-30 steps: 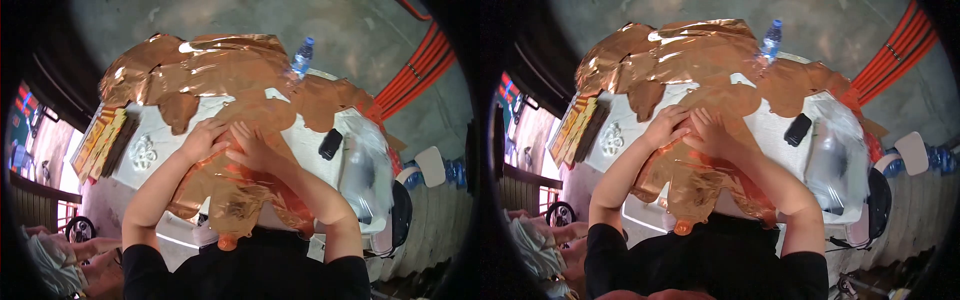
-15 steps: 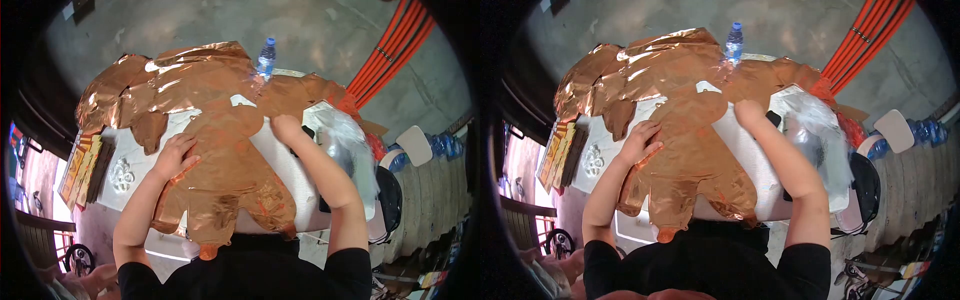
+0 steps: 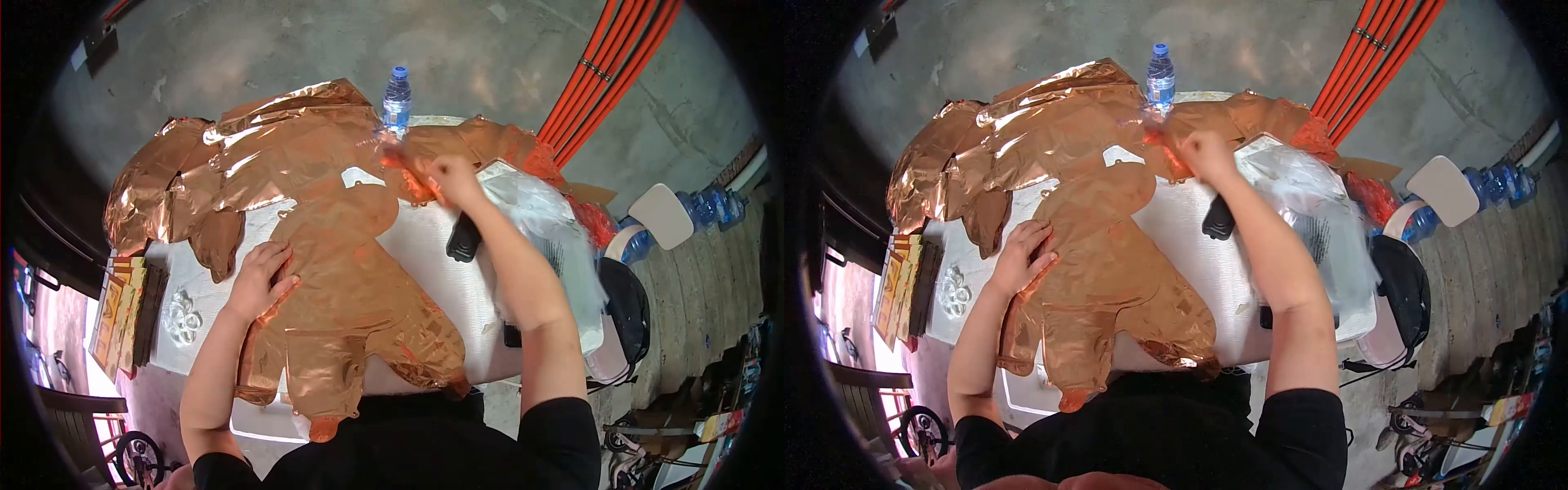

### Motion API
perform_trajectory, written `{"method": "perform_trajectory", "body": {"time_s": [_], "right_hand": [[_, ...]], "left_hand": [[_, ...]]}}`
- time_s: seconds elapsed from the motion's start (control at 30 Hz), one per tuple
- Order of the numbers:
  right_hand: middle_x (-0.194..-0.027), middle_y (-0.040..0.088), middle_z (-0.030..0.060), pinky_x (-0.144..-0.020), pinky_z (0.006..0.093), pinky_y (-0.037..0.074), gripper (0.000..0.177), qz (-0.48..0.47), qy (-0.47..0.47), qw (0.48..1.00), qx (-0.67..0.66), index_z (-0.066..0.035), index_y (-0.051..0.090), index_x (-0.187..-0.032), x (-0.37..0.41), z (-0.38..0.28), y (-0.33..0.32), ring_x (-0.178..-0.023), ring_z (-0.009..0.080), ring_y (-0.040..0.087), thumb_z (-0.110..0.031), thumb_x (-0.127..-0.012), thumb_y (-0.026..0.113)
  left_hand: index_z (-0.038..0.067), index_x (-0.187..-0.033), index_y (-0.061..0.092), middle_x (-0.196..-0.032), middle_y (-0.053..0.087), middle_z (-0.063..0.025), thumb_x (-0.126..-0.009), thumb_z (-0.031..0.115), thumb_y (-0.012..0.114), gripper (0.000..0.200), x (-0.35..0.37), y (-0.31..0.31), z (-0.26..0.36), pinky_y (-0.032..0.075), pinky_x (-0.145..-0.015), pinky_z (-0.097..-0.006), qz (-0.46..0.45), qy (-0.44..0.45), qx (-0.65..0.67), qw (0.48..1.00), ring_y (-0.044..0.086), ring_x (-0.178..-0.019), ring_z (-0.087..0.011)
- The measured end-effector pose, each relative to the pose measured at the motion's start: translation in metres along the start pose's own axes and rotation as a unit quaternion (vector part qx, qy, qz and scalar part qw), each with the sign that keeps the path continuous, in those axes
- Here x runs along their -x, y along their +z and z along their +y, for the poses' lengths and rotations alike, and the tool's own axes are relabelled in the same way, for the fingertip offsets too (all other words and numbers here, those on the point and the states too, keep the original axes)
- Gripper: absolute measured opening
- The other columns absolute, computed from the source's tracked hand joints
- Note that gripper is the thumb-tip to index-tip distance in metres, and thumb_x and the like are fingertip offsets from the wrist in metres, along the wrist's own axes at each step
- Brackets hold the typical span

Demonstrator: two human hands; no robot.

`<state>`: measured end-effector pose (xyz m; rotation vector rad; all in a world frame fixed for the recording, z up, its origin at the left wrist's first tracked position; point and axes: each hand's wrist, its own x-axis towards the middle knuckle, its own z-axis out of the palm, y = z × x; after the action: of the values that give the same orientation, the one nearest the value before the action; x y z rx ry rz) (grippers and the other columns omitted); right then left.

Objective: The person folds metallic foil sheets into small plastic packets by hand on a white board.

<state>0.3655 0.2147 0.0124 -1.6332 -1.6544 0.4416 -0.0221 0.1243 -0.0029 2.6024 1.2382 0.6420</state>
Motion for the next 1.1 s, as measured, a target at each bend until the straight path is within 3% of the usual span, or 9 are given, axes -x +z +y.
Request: {"method": "perform_trajectory", "body": {"time_s": [0.23,0.4,0.47,0.53,0.63,0.73,0.87,1.03,1.1], "right_hand": [[-0.075,0.064,0.0191,-0.065,0.0360,0.048,0.025,0.295,0.034,0.939,0.173,0.002,0.064,-0.082,-0.055,0.053,-0.136,-0.072,0.0310,0.063,-0.022,-0.077,0.055],[-0.097,0.059,0.0244,-0.079,0.0478,0.045,0.029,0.298,0.165,0.910,0.237,-0.002,0.049,-0.106,-0.054,0.092,-0.178,-0.095,0.0399,0.056,-0.020,-0.083,0.048],[-0.096,0.059,0.0224,-0.074,0.0468,0.046,0.033,0.450,-0.101,0.760,0.458,-0.003,0.046,-0.109,-0.056,0.102,-0.174,-0.092,0.0381,0.056,-0.016,-0.080,0.051],[-0.096,0.059,0.0179,-0.069,0.0453,0.047,0.033,0.369,-0.172,0.770,0.492,-0.004,0.050,-0.105,-0.041,0.041,-0.154,-0.085,0.0360,0.057,-0.014,-0.074,0.055],[-0.083,0.060,0.0170,-0.070,0.0416,0.047,0.025,0.077,-0.201,0.923,0.318,-0.003,0.059,-0.093,-0.029,0.009,-0.079,-0.082,0.0342,0.059,-0.018,-0.073,0.059],[-0.078,0.061,0.0140,-0.068,0.0392,0.047,0.020,-0.194,-0.098,0.907,0.360,-0.009,0.063,-0.082,0.012,-0.037,-0.003,-0.077,0.0297,0.059,-0.027,-0.073,0.063],[-0.074,0.061,0.0102,-0.069,0.0377,0.048,0.020,-0.026,-0.230,0.915,0.330,-0.008,0.064,-0.074,0.015,-0.012,0.047,-0.076,0.0293,0.060,-0.028,-0.076,0.059],[-0.073,0.062,0.0112,-0.064,0.0403,0.049,0.020,-0.127,-0.183,0.879,0.421,-0.006,0.065,-0.074,0.007,-0.017,0.052,-0.070,0.0317,0.061,-0.025,-0.075,0.059],[-0.067,0.062,0.0109,-0.057,0.0376,0.049,0.019,-0.047,-0.146,0.936,0.318,-0.001,0.062,-0.072,0.003,-0.016,0.046,-0.061,0.0262,0.061,-0.019,-0.073,0.062]], "left_hand": [[-0.001,-0.110,0.055,-0.118,0.052,-0.0146,-0.072,0.019,0.068,0.045,-0.001,-0.002,0.000,0.035,-0.096,-0.0378,-0.002,0.003,0.009,1.000,0.044,-0.111,-0.0311],[0.000,-0.112,0.054,-0.119,0.051,-0.0140,-0.071,0.018,0.068,0.046,0.000,-0.001,-0.001,0.035,-0.096,-0.0376,-0.014,-0.011,0.012,1.000,0.044,-0.112,-0.0306],[0.000,-0.112,0.054,-0.119,0.051,-0.0140,-0.071,0.018,0.068,0.047,0.000,-0.001,-0.002,0.035,-0.096,-0.0376,-0.013,-0.014,0.010,1.000,0.044,-0.112,-0.0305],[0.000,-0.112,0.054,-0.118,0.051,-0.0140,-0.071,0.018,0.068,0.047,0.000,-0.001,-0.002,0.035,-0.096,-0.0376,-0.018,-0.013,0.006,1.000,0.044,-0.112,-0.0305],[-0.001,-0.111,0.055,-0.119,0.052,-0.0132,-0.073,0.025,0.067,0.047,0.000,-0.001,-0.001,0.034,-0.096,-0.0373,-0.016,-0.014,0.003,1.000,0.043,-0.113,-0.0295],[-0.001,-0.111,0.055,-0.119,0.052,-0.0127,-0.073,0.025,0.067,0.047,0.000,-0.001,-0.001,0.034,-0.096,-0.0375,-0.011,-0.010,-0.002,1.000,0.043,-0.113,-0.0293],[-0.001,-0.111,0.054,-0.119,0.051,-0.0139,-0.072,0.019,0.067,0.046,0.000,0.002,-0.004,0.035,-0.096,-0.0373,-0.008,-0.006,0.005,1.000,0.044,-0.112,-0.0304],[-0.001,-0.111,0.054,-0.119,0.051,-0.0128,-0.072,0.020,0.067,0.046,0.001,0.000,-0.004,0.035,-0.096,-0.0370,-0.005,-0.001,0.000,1.000,0.044,-0.112,-0.0293],[-0.001,-0.111,0.054,-0.119,0.051,-0.0120,-0.072,0.020,0.067,0.046,0.001,0.000,-0.004,0.035,-0.096,-0.0370,-0.012,-0.009,0.011,1.000,0.043,-0.113,-0.0289]]}}
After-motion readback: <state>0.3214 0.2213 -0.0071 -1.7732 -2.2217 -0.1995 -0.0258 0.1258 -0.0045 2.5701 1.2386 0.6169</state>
